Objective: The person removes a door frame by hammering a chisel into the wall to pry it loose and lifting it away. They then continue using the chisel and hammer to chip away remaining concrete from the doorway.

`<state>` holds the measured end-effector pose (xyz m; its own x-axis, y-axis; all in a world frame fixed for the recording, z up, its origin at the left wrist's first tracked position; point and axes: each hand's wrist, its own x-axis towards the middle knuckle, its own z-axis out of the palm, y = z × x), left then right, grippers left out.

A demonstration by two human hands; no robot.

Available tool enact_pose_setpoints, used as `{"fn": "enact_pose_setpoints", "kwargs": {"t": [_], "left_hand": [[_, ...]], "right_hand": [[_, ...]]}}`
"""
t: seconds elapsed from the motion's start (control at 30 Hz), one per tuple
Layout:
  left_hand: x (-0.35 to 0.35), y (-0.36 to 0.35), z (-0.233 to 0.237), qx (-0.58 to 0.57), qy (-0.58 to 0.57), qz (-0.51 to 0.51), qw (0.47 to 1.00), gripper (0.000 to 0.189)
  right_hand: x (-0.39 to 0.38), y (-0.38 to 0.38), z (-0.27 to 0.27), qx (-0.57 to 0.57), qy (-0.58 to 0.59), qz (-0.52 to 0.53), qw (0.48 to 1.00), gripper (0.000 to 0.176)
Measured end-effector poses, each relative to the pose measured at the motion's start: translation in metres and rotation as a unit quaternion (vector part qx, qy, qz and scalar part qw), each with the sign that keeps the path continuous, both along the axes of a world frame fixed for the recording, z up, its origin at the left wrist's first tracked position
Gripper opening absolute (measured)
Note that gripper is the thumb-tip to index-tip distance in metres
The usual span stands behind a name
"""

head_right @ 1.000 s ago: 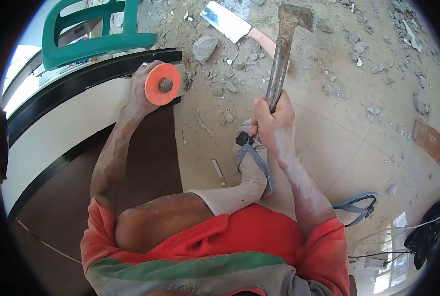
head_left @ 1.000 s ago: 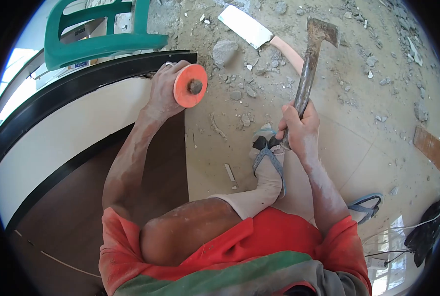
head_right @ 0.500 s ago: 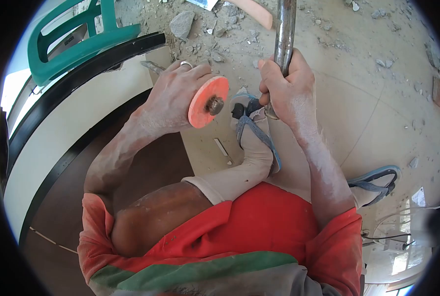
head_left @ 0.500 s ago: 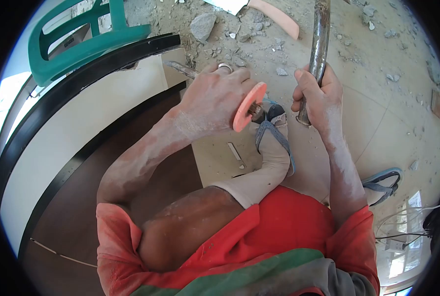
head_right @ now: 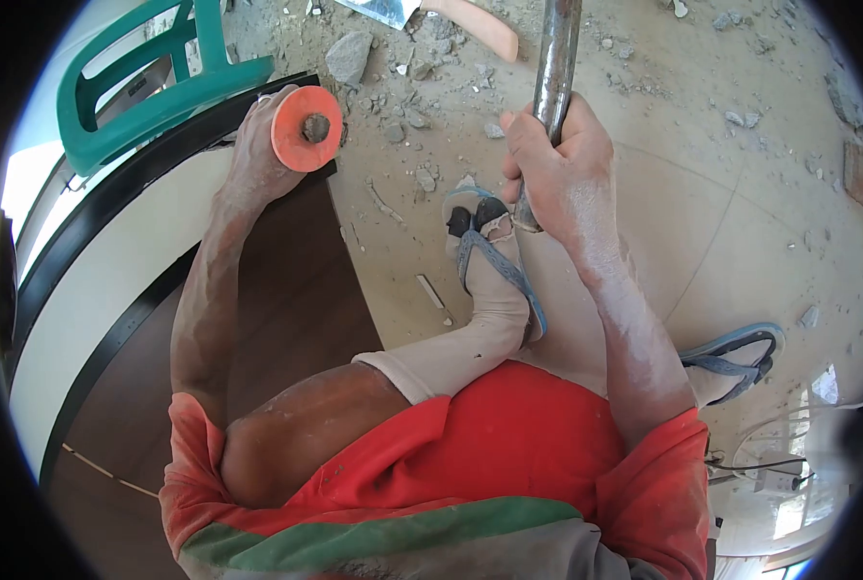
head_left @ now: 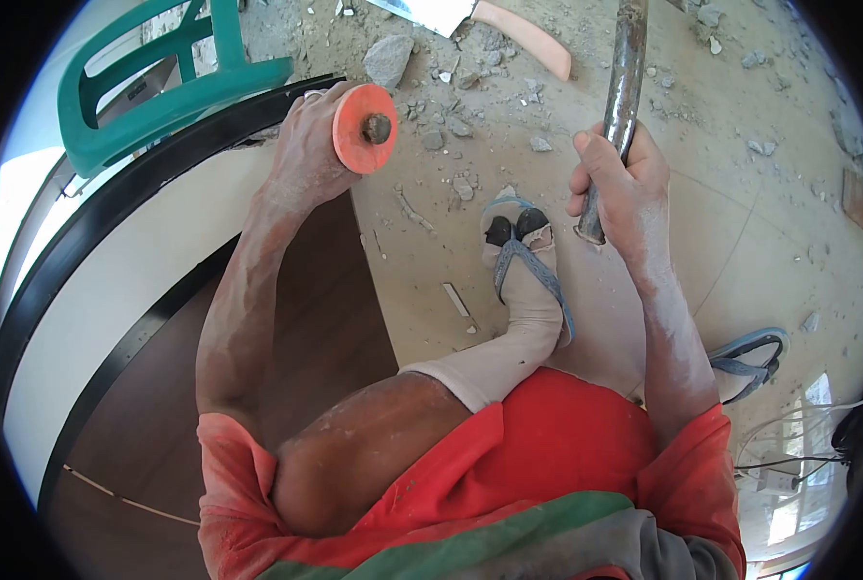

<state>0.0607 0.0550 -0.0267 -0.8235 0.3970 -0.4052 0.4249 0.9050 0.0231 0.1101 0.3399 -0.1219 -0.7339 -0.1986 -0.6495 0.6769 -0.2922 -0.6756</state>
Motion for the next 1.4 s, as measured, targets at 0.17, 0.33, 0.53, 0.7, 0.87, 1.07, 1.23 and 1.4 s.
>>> {"fn": "enact_pose_setpoints", "kwargs": {"t": [0.17, 0.33, 0.53, 0.7, 0.87, 1.07, 1.23, 1.4], "left_hand": [[0.000, -0.013, -0.005, -0.002, 0.037, 0.051, 0.998, 0.033], [-0.009, -0.014, -0.004, 0.064, 0.099, 0.088, 0.989, 0.029], [-0.053, -0.045, 0.003, 0.102, 0.146, 0.112, 0.978, 0.022], [-0.081, -0.050, 0.037, 0.062, 0.006, 0.267, 0.962, 0.024], [-0.062, -0.043, 0.051, 0.034, 0.068, 0.283, 0.956, 0.032], [-0.071, -0.031, 0.066, 0.105, 0.036, 0.255, 0.961, 0.035], [-0.100, -0.041, 0.050, 0.080, -0.034, 0.280, 0.956, 0.030], [-0.137, -0.045, 0.036, 0.232, -0.171, 0.424, 0.859, 0.033]], "right_hand": [[-0.003, -0.003, 0.000, -0.002, -0.011, 0.007, 1.000, 0.018], [-0.005, -0.009, 0.002, 0.001, -0.012, 0.018, 1.000, 0.018], [-0.009, -0.009, 0.006, 0.013, -0.002, 0.026, 1.000, 0.019], [-0.012, 0.001, 0.010, 0.036, 0.019, 0.034, 0.999, 0.030], [-0.009, 0.007, 0.011, 0.002, 0.054, 0.022, 0.998, 0.036], [-0.008, -0.004, 0.015, 0.016, 0.101, 0.017, 0.995, 0.041], [-0.007, -0.005, 0.019, 0.022, 0.111, 0.052, 0.992, 0.043], [-0.021, -0.014, 0.029, -0.030, 0.133, 0.059, 0.989, 0.052]]}}
